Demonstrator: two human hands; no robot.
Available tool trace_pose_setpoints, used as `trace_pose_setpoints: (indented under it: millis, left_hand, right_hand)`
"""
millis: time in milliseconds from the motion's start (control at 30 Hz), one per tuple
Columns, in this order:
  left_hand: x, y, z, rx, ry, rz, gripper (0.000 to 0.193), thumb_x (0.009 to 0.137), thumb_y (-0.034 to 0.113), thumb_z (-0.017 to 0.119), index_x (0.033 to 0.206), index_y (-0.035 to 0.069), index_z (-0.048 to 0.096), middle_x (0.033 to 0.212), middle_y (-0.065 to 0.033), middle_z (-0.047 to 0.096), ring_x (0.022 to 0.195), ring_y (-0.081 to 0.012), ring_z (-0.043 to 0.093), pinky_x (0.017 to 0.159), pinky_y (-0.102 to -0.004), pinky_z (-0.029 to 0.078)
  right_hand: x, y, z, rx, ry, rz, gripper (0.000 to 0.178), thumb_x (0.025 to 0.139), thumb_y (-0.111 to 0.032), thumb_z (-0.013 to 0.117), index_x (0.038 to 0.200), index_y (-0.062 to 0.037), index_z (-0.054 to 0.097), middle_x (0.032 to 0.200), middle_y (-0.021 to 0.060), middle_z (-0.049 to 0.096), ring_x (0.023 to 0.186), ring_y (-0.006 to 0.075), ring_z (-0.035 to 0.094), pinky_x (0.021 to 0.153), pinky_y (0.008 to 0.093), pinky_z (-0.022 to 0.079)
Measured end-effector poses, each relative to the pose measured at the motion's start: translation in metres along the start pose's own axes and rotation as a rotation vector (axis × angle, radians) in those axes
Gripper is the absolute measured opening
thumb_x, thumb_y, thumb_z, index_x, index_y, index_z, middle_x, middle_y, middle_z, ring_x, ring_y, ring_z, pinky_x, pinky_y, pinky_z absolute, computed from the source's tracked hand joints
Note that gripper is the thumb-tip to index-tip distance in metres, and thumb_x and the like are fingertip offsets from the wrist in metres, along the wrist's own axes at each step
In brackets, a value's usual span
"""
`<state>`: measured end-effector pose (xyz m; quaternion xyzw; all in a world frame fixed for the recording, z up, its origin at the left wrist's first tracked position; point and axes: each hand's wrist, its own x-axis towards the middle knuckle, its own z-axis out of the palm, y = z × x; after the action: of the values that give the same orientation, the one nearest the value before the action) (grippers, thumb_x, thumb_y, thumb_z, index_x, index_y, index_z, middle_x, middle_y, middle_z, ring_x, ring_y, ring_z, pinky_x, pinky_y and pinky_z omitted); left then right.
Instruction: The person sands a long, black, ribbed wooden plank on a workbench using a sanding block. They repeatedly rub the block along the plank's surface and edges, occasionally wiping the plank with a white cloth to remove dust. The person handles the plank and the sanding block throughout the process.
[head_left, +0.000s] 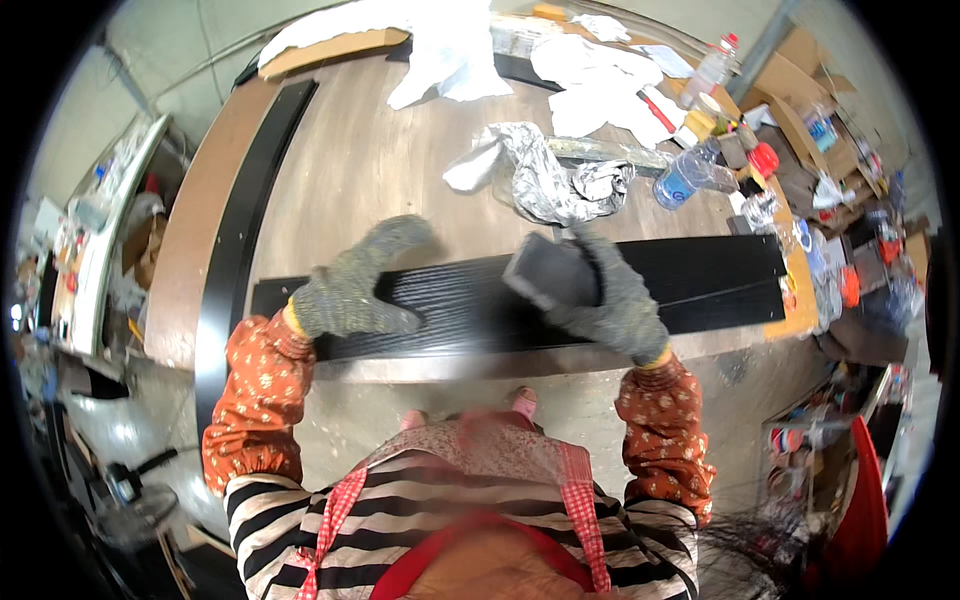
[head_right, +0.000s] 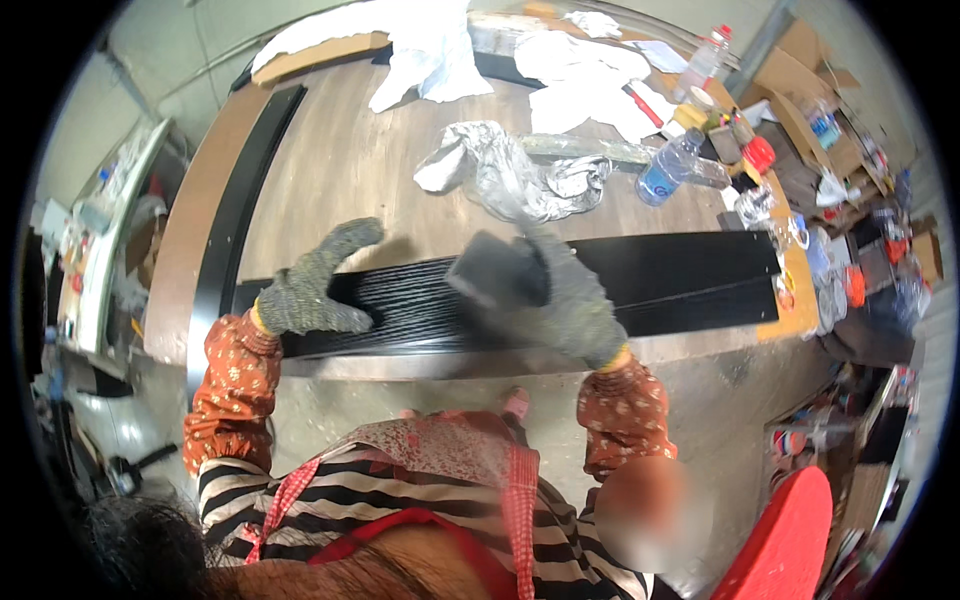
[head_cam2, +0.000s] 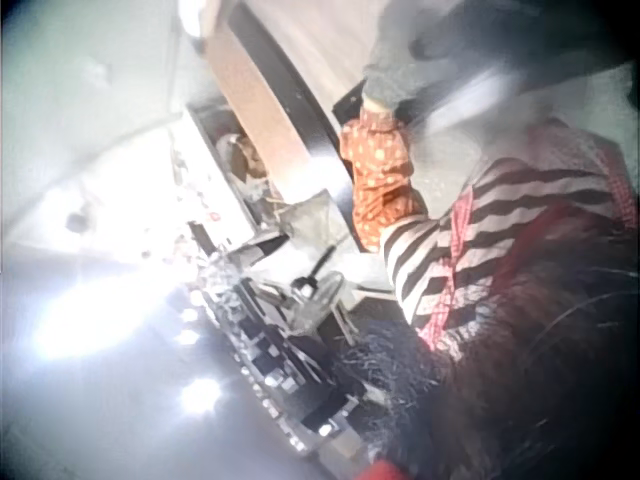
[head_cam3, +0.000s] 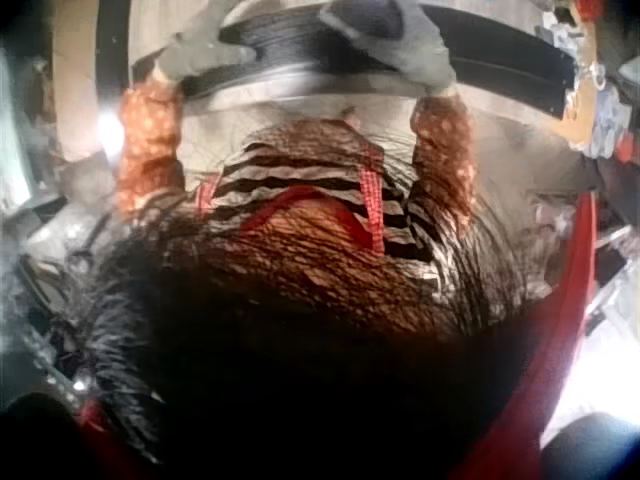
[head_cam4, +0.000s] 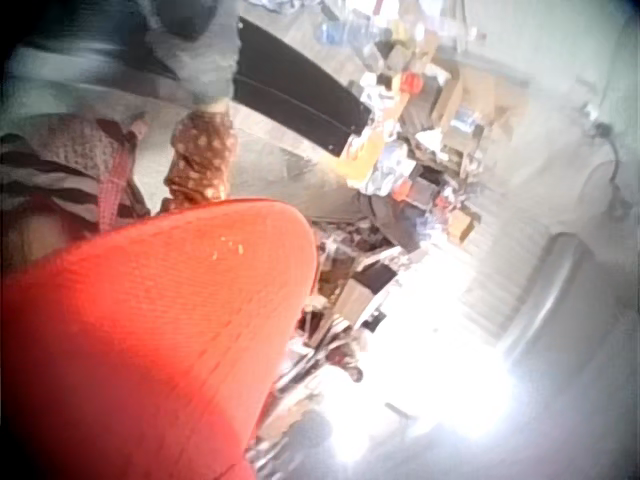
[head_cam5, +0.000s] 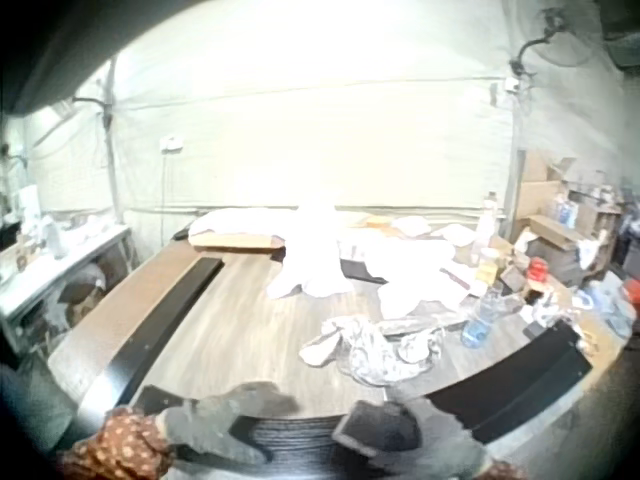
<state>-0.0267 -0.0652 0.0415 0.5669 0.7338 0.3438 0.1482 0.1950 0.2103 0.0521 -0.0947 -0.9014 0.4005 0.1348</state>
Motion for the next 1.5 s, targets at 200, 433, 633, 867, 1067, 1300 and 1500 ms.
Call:
trace_pose_setpoints:
  millis: [200, 433, 633, 867, 1067, 1300, 1500]
  left_hand:
    - [-0.027, -0.041, -0.043, -0.144, -0.069, -0.228, 0.088, 0.072, 0.039, 0.088, 0.145, 0.008, 0.049, 0.146, -0.0171, 0.049, 0.137, -0.0312, 0.045, 0.116, -0.0434, 0.034]
    - [-0.114, -0.019, -0.064, 0.532, -0.350, 0.183, 0.105, 0.066, 0.060, 0.082, 0.150, 0.013, 0.041, 0.151, -0.0293, 0.035, 0.135, -0.0511, 0.040, 0.113, -0.0606, 0.032]
    - [-0.128, -0.057, -0.042, 0.609, -0.104, 0.360, 0.093, 0.060, 0.023, 0.082, 0.146, 0.015, 0.047, 0.150, -0.0230, 0.040, 0.129, -0.0486, 0.044, 0.108, -0.0614, 0.036]
    - [-0.094, -0.053, -0.037, 0.471, -0.158, 0.424, 0.073, 0.077, 0.042, 0.077, 0.141, 0.016, 0.055, 0.148, -0.0203, 0.046, 0.133, -0.0477, 0.042, 0.111, -0.0579, 0.035]
    - [-0.085, -0.064, -0.022, 0.199, -0.030, 0.320, 0.050, 0.093, 0.023, 0.065, 0.140, 0.009, 0.055, 0.138, -0.0179, 0.057, 0.130, -0.0367, 0.051, 0.112, -0.0470, 0.038]
    - [-0.086, -0.077, -0.020, 0.035, 0.077, 0.169, 0.041, 0.099, 0.015, 0.055, 0.140, 0.008, 0.054, 0.139, -0.0170, 0.057, 0.127, -0.0367, 0.054, 0.110, -0.0437, 0.041]
    - [-0.075, -0.084, -0.027, 0.009, -0.032, 0.138, 0.041, 0.103, 0.020, 0.053, 0.142, 0.007, 0.053, 0.141, -0.0147, 0.057, 0.130, -0.0287, 0.054, 0.112, -0.0396, 0.041]
  right_hand:
    - [-0.040, 0.028, 0.071, 1.534, 0.217, 0.052, 0.075, 0.091, -0.040, 0.063, 0.149, 0.0009, 0.038, 0.136, 0.0236, 0.055, 0.111, 0.0333, 0.062, 0.090, 0.0446, 0.054]
    - [-0.077, -0.015, 0.110, 2.174, 0.505, 0.160, 0.073, 0.097, -0.059, 0.047, 0.149, -0.0078, 0.043, 0.147, 0.0253, 0.047, 0.128, 0.0476, 0.049, 0.104, 0.0613, 0.042]
    - [-0.097, -0.002, 0.137, 2.086, 0.189, -0.096, 0.069, 0.098, -0.056, 0.045, 0.148, -0.0093, 0.043, 0.147, 0.0213, 0.048, 0.128, 0.0444, 0.051, 0.104, 0.0604, 0.043]
    - [-0.097, -0.034, 0.150, 1.009, 0.597, 0.050, 0.075, 0.092, -0.025, 0.066, 0.153, 0.0016, 0.031, 0.142, 0.0157, 0.052, 0.125, 0.0238, 0.055, 0.105, 0.0364, 0.045]
    - [-0.088, -0.050, 0.169, -0.411, 0.574, 0.127, 0.077, 0.084, -0.031, 0.074, 0.147, -0.0019, 0.042, 0.139, 0.0246, 0.052, 0.117, 0.0376, 0.058, 0.099, 0.0477, 0.047]
    - [-0.064, -0.081, 0.235, -0.746, 0.613, -0.194, 0.075, 0.077, -0.026, 0.077, 0.143, -0.0038, 0.047, 0.143, 0.0239, 0.049, 0.121, 0.0427, 0.054, 0.098, 0.0515, 0.046]
    - [-0.034, -0.144, 0.300, -0.478, 0.480, -0.306, 0.051, 0.077, -0.018, 0.069, 0.126, -0.0100, 0.058, 0.119, 0.0126, 0.056, 0.089, 0.0278, 0.058, 0.076, 0.0422, 0.050]
